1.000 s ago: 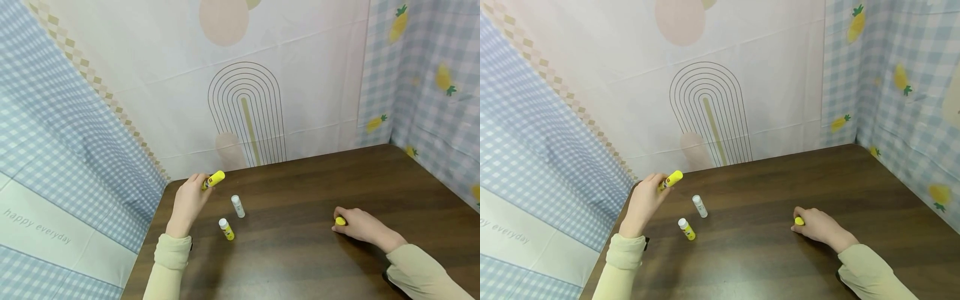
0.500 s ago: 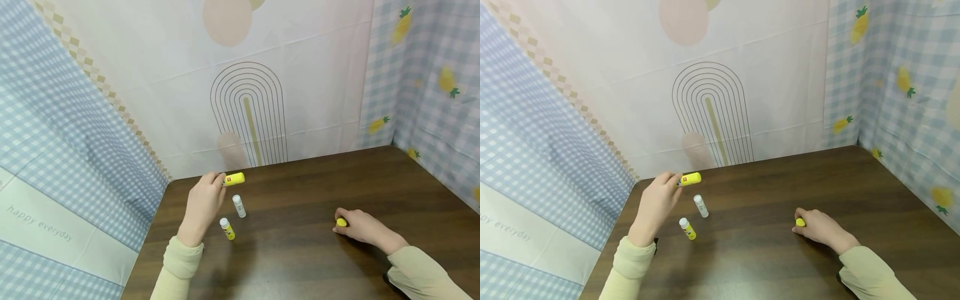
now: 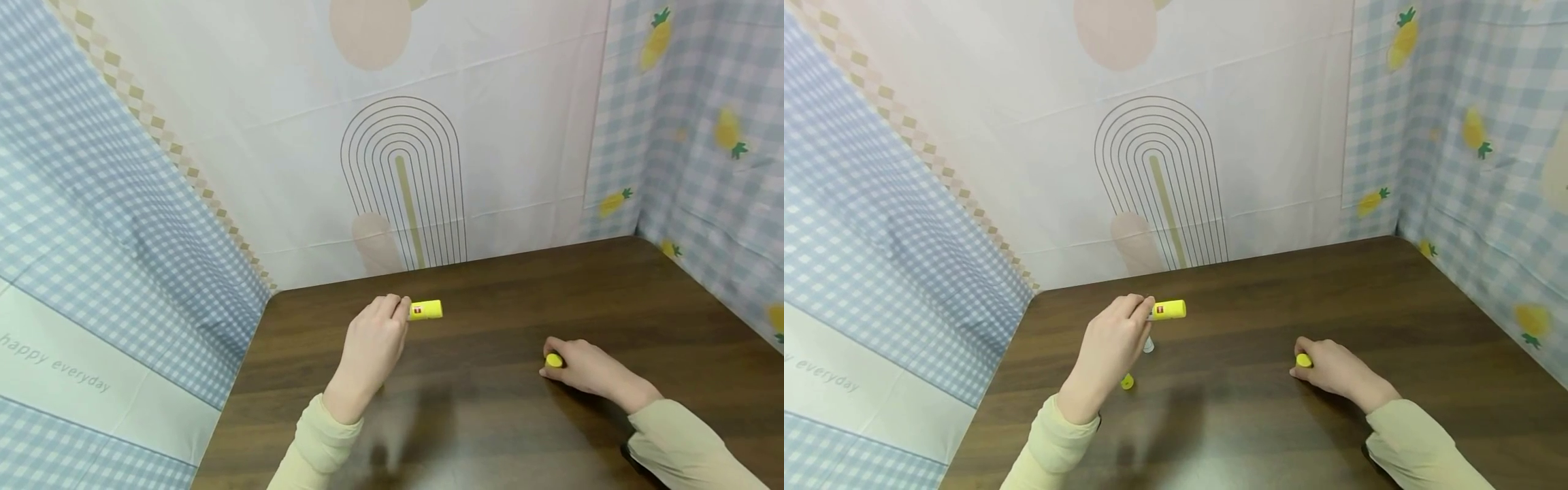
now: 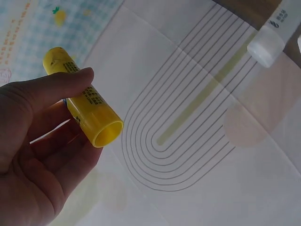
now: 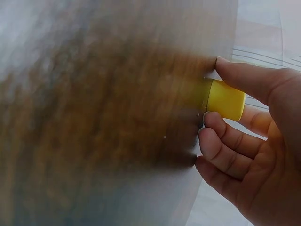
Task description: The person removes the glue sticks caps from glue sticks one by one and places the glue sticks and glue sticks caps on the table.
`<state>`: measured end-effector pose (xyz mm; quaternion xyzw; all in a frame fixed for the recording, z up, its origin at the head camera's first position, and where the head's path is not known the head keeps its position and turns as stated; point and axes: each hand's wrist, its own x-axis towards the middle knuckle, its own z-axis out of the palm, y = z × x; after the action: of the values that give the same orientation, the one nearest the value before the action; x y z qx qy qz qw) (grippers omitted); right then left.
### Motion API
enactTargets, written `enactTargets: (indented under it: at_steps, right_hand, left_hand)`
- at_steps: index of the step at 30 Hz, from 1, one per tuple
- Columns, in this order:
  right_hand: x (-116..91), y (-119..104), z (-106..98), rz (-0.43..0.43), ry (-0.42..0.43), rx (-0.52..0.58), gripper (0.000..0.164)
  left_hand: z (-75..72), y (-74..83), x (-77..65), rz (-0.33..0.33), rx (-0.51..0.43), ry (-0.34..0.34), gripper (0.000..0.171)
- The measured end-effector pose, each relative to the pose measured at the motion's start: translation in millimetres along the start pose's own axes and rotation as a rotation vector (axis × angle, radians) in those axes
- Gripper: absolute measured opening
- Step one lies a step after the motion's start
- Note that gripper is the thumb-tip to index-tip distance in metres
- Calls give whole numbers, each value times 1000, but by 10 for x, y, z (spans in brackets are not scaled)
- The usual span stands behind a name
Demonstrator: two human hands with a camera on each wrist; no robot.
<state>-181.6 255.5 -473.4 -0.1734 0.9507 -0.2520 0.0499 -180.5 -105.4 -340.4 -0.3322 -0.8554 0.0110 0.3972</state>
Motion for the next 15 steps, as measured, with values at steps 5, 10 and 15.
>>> enactTargets:
  at_steps: [5,10,15]
  right_hand:
    - [25,-6,-1,-19,2,-13,26]
    - [57,-26,-141,1,-9,4,44]
    - [134,-78,-379,14,56,1,51]
  left_hand:
    - [2,12,-35,-4,-3,5,30]
    - [13,17,-58,-7,-26,-2,27]
    - [5,30,-60,0,-38,14,25]
